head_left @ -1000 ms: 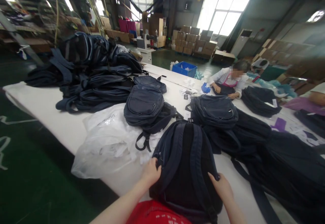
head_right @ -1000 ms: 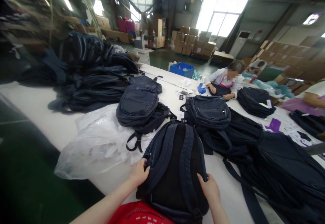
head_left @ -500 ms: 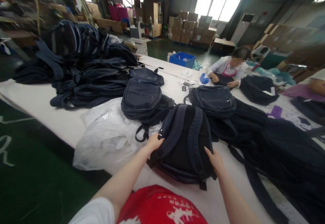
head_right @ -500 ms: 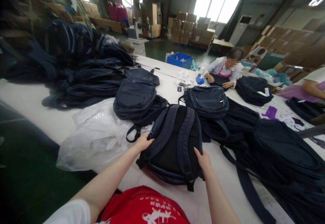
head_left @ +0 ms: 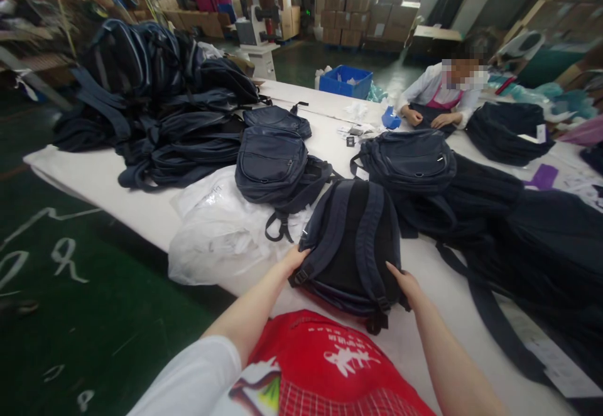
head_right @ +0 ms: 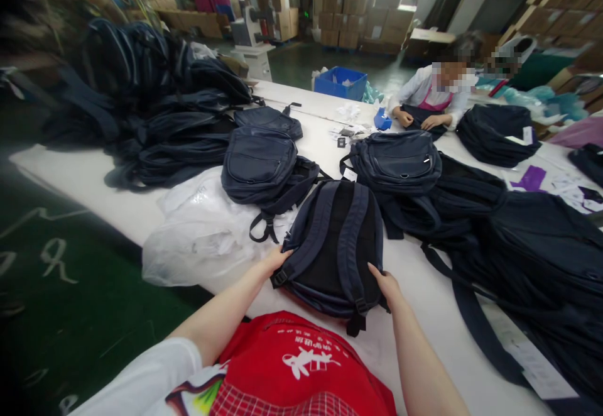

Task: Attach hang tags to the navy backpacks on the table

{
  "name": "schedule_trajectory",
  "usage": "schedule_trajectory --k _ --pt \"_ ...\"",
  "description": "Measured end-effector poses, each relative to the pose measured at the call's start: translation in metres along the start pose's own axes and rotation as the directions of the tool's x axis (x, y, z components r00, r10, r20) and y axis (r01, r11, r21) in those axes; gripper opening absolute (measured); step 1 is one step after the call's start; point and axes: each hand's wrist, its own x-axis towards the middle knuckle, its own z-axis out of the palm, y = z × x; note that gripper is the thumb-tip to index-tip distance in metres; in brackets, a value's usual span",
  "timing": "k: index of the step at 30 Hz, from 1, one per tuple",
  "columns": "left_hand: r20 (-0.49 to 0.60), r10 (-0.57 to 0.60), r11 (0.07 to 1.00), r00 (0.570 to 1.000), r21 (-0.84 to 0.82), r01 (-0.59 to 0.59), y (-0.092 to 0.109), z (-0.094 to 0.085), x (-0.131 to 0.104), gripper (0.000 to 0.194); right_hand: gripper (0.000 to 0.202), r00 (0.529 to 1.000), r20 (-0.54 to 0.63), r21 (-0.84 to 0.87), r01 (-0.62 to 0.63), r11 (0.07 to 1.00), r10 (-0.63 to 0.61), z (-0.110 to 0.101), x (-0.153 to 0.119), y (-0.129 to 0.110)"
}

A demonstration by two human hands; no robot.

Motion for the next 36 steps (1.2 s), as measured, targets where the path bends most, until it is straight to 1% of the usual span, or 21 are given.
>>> schedule_trajectory --k 7,9,10,11,13,14,15,16,17,18,19,20,22,23,24,26,28,30,32,34,36 --pt "0.054 0.006 0.999 0.998 0.038 -0.008 -0.029 0.017 -0.054 0.036 0.068 0.999 -0.033 -0.111 -0.021 0.994 0.017 -0.007 -0.032 0.055" --pt "0.042 -0.005 0.997 0.999 0.081 0.002 -0.03 0.017 -0.059 0.036 0.067 0.998 -0.061 -0.19 0.001 0.982 -0.012 -0.008 -0.036 0.057" --pt "0.031 -0.012 0.994 0.999 0.107 0.008 -0.03 0.015 -0.06 0.035 0.066 0.99 -0.122 -0.248 0.043 0.968 -0.075 -0.01 -0.038 0.053" --pt "0.016 -0.015 0.991 1.0 0.137 0.013 -0.029 0.013 -0.061 0.035 0.065 0.962 -0.205 -0.312 0.11 0.944 -0.18 -0.011 -0.041 0.046" --pt "-0.03 -0.004 0.981 1.0 0.194 0.01 -0.026 0.005 -0.066 0.035 0.061 0.828 -0.354 -0.412 0.279 0.867 -0.435 -0.013 -0.05 0.025" --pt "-0.057 0.014 0.976 0.998 0.22 -0.001 -0.026 0.0 -0.071 0.036 0.057 0.764 -0.38 -0.413 0.364 0.835 -0.521 -0.012 -0.057 0.012" --pt "-0.078 0.039 0.97 0.996 0.242 -0.019 -0.026 -0.004 -0.076 0.036 0.052 0.747 -0.369 -0.353 0.438 0.827 -0.553 -0.008 -0.066 -0.001" --pt "-0.086 0.066 0.965 0.994 0.261 -0.042 -0.027 -0.008 -0.083 0.036 0.046 0.786 -0.316 -0.224 0.483 0.847 -0.532 -0.001 -0.076 -0.013" --pt "-0.079 0.093 0.959 0.993 0.276 -0.067 -0.028 -0.011 -0.091 0.036 0.04 0.856 -0.217 -0.033 0.474 0.88 -0.47 0.009 -0.086 -0.023" --pt "-0.056 0.116 0.953 0.992 0.287 -0.096 -0.029 -0.013 -0.099 0.036 0.036 0.922 -0.068 0.185 0.387 0.903 -0.381 0.022 -0.097 -0.032" --pt "-0.022 0.138 0.947 0.99 0.295 -0.125 -0.031 -0.014 -0.107 0.035 0.033 0.95 0.13 0.378 0.217 0.9 -0.283 0.037 -0.107 -0.039" --pt "0.014 0.156 0.942 0.988 0.298 -0.153 -0.033 -0.014 -0.115 0.034 0.031 0.923 0.336 0.499 -0.005 0.866 -0.188 0.055 -0.116 -0.043" --pt "0.064 0.193 0.933 0.979 0.297 -0.203 -0.036 -0.011 -0.128 0.031 0.025 0.784 0.62 0.518 -0.389 0.762 -0.021 0.091 -0.13 -0.048" --pt "0.075 0.213 0.929 0.974 0.293 -0.225 -0.038 -0.008 -0.134 0.029 0.021 0.734 0.677 0.484 -0.494 0.723 0.048 0.107 -0.133 -0.049" --pt "0.082 0.232 0.926 0.969 0.287 -0.246 -0.04 -0.005 -0.138 0.027 0.016 0.715 0.692 0.459 -0.544 0.702 0.1 0.122 -0.135 -0.05" --pt "0.096 0.259 0.923 0.961 0.267 -0.276 -0.043 0.0 -0.144 0.024 0.01 0.731 0.668 0.449 -0.546 0.707 0.14 0.143 -0.135 -0.053" --pt "0.123 0.284 0.921 0.951 0.24 -0.307 -0.044 0.003 -0.149 0.024 0.011 0.735 0.666 0.431 -0.523 0.735 0.131 0.153 -0.133 -0.057" --pt "0.127 0.322 0.915 0.938 0.211 -0.343 -0.042 0.002 -0.153 0.024 0.014 0.725 0.678 0.405 -0.503 0.763 0.118 0.153 -0.133 -0.061" --pt "0.075 0.381 0.905 0.921 0.17 -0.389 -0.036 -0.005 -0.158 0.022 0.018 0.703 0.703 0.365 -0.488 0.793 0.108 0.148 -0.137 -0.061" --pt "-0.027 0.44 0.894 0.898 0.112 -0.435 -0.025 -0.016 -0.163 0.02 0.029 0.603 0.795 0.262 -0.436 0.861 0.064 0.139 -0.143 -0.057" --pt "-0.124 0.481 0.876 0.868 0.024 -0.482 -0.013 -0.027 -0.167 0.02 0.038 0.458 0.889 0.172 -0.296 0.94 -0.018 0.131 -0.147 -0.054"
